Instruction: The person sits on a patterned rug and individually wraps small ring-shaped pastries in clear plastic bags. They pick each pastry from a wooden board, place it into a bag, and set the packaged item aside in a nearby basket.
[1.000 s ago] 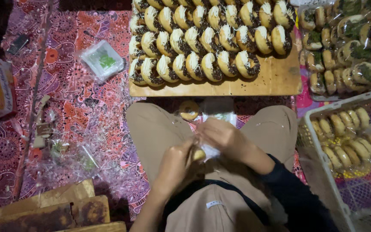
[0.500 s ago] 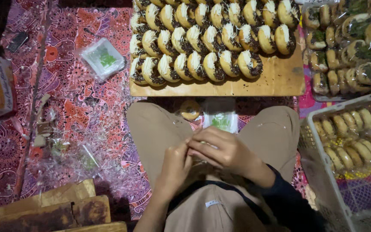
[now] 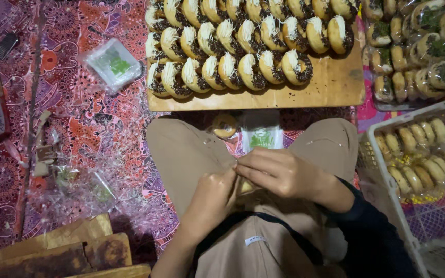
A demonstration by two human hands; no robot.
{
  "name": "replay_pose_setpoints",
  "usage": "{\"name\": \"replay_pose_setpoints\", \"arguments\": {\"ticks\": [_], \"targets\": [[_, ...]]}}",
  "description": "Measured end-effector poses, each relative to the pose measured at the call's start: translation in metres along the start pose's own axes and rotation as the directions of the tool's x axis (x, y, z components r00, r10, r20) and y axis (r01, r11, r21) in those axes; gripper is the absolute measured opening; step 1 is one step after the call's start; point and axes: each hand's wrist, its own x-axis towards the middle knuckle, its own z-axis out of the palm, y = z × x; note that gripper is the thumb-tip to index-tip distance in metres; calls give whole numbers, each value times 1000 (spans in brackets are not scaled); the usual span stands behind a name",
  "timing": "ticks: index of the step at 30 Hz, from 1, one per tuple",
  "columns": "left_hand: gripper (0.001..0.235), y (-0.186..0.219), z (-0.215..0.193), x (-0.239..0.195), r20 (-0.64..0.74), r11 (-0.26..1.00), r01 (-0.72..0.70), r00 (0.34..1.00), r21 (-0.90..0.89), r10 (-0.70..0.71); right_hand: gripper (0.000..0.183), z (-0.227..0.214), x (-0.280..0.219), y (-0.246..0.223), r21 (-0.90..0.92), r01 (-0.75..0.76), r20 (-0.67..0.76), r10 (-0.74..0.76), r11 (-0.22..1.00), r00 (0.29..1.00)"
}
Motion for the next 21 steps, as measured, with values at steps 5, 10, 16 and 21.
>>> {"name": "replay_pose_setpoints", "arguments": {"ticks": [5, 10, 16, 21], "targets": [[40, -12, 6, -7, -108, 996, 61, 992, -68, -69, 29, 38, -50, 33, -141, -184, -73, 176, 973, 982], [35, -40, -3, -19, -210, 798, 421, 813, -432, -543, 27, 8, -93, 70, -679, -698, -16, 945, 228, 325], [50, -8, 38, -2, -507, 701, 50, 654, -711, -561, 99, 91, -42, -2, 70, -577, -111, 582, 813, 806], [71, 28, 55, -11, -709, 739, -404, 691, -539, -139, 59, 141, -25, 10, 709, -472, -184, 783, 525, 594]]}}
